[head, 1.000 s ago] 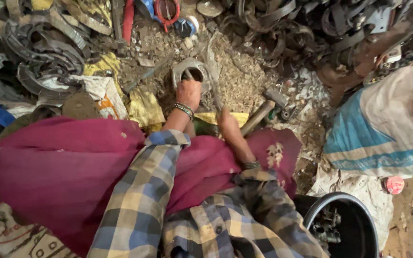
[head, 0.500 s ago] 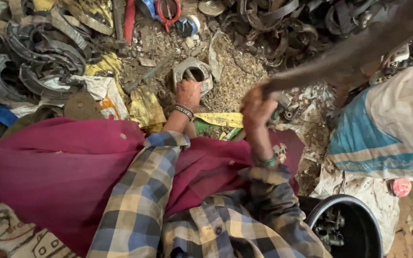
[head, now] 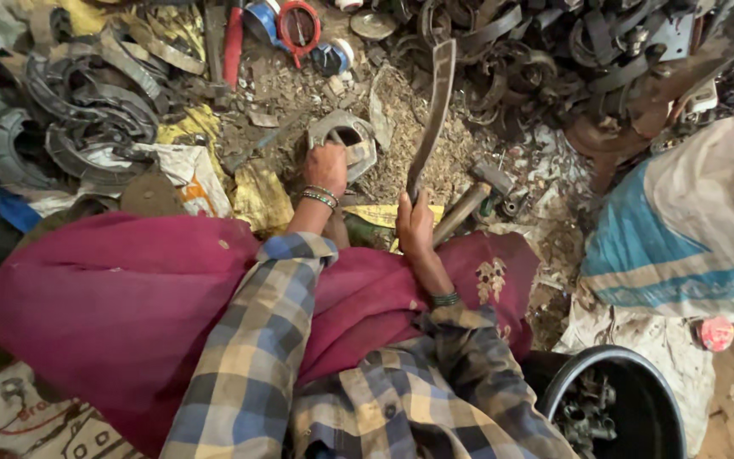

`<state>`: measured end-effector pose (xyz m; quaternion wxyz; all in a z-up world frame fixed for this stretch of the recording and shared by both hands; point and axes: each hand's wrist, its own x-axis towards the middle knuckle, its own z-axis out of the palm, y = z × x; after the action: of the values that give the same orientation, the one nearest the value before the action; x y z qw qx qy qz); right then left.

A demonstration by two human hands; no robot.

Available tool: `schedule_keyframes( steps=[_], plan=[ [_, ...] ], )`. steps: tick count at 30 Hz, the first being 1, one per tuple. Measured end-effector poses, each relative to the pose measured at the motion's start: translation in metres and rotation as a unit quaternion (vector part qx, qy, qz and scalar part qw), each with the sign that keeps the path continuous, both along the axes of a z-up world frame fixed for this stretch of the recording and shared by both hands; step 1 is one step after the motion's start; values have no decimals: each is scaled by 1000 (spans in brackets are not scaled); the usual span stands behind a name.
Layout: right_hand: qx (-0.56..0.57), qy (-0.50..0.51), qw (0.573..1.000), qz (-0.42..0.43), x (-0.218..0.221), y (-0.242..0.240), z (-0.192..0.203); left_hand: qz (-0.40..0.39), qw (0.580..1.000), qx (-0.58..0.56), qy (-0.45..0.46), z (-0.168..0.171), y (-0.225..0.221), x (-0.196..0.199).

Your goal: The person sits on the ground and uses a hammer and a curved metal tool to break apart metal parts placed on a metal block. The broken pieces are collected in a nearby black bucket.

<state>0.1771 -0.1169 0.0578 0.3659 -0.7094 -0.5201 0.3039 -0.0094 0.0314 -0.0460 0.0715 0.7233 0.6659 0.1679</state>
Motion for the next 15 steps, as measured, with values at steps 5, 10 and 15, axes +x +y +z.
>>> schedule_keyframes(
  steps=[5, 10, 15],
  plan=[
    [-34, -118, 985, 118, 9, -6, -34, -18, 999, -19, 23, 26, -11, 4],
    [-79, -184, 972, 125, 4, 7, -42, -42, 998, -45, -16, 52, -11, -2],
    [53, -122, 991, 24, 11, -16, -31, -20, 1000, -14, -5, 40, -21, 7]
  ],
)
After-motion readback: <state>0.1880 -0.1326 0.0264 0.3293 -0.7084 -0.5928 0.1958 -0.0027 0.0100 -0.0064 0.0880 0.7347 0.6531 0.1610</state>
